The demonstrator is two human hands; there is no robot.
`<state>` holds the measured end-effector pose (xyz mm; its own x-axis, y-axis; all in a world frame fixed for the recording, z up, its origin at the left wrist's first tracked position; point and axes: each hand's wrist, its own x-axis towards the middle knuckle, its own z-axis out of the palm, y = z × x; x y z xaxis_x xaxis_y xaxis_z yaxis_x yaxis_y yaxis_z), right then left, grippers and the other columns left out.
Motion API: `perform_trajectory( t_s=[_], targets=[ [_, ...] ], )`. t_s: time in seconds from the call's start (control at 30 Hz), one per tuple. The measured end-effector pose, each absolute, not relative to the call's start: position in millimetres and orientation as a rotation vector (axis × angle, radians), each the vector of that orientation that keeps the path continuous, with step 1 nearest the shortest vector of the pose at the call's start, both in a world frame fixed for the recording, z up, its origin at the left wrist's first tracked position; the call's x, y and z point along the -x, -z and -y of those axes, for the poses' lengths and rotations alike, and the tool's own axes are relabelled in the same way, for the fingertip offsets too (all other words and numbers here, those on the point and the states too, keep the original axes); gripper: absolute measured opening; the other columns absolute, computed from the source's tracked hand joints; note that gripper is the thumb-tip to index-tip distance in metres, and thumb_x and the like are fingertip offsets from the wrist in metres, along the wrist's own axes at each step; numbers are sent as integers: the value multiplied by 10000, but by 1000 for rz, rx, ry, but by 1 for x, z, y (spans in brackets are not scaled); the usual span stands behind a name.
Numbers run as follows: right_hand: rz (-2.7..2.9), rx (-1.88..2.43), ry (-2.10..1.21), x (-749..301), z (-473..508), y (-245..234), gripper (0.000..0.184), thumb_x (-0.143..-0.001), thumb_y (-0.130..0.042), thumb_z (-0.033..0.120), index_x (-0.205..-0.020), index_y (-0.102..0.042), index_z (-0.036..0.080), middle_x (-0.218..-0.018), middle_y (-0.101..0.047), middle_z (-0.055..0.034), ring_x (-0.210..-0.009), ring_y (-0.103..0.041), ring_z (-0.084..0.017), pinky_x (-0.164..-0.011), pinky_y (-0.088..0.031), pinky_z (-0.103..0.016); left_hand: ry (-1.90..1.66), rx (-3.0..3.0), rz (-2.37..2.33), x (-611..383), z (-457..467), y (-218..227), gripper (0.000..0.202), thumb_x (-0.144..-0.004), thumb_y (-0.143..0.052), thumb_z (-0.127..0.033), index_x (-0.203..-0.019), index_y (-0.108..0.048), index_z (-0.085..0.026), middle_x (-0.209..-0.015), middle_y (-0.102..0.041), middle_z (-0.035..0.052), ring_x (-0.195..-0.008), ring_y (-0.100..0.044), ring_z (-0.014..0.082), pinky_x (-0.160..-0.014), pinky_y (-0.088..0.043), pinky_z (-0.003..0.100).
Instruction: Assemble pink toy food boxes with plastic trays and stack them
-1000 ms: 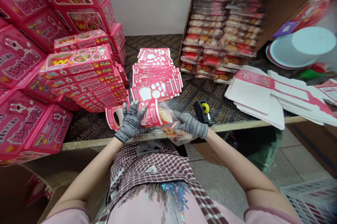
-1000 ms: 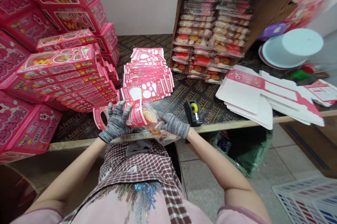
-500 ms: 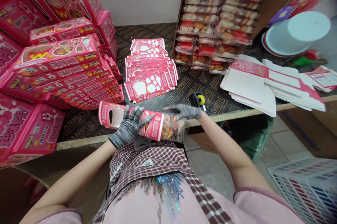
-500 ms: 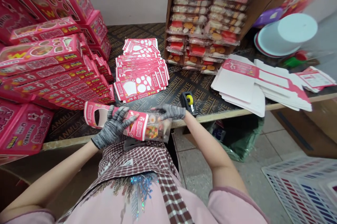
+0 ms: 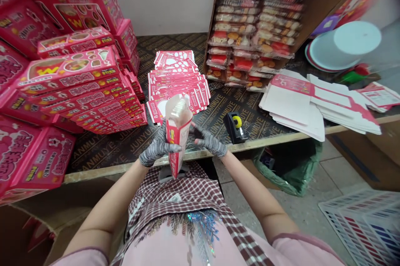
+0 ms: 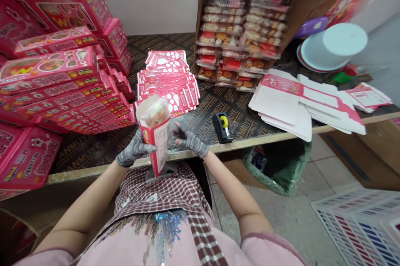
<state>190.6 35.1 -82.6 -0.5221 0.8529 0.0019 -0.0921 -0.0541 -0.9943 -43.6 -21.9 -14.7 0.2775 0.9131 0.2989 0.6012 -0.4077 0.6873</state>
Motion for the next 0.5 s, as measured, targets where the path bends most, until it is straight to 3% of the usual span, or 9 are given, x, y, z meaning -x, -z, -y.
perform_trajectory(
  t_s=[0.07, 0.23, 0.37, 0.5],
  targets=[
    [1546, 791, -1728, -184, -28, 80, 896, -671, -794, 634, -1423, -533, 222, -1205, -710, -97, -1144, -664, -254, -992, -535, -434, -1026, -1935, -1171, 40, 17, 10, 892, -847, -539, -711, -1572, -304, -247, -1361, -638, 108, -1246, -610, 318, -1021, -515, 470],
    [1546, 894, -1672, -177, -22, 62, 718, -621, -835, 617, -1218, -672, 252, -1099, -755, -87, -1122, -669, -292, -965, -558, -472, -1210, -1386, -843, 23, 15, 7, 832, -753, -754, -603, -1481, -459, -329, -1439, -602, 86, -1296, -588, 320, -1054, -507, 490],
    [1448, 888, -1633, -182, -22, 58, 693, -586, -856, 604, -1151, -696, 236, -1089, -759, -93, -1116, -672, -294, -944, -568, -447, -1337, -1335, -871, 15, 13, 13, 732, -770, -775, -539, -1422, -518, -327, -1413, -622, 75, -1269, -608, 300, -1037, -525, 479],
    [1351, 1018, -1483, -188, -24, 56, 588, -561, -876, 566, -988, -736, 188, -1018, -782, -86, -975, -711, -295, -907, -572, -463, -1524, -1378, -1080, 15, 5, 24, 708, -810, -759, -486, -1438, -485, -307, -1394, -626, 67, -1240, -619, 270, -1050, -523, 449]
  ],
)
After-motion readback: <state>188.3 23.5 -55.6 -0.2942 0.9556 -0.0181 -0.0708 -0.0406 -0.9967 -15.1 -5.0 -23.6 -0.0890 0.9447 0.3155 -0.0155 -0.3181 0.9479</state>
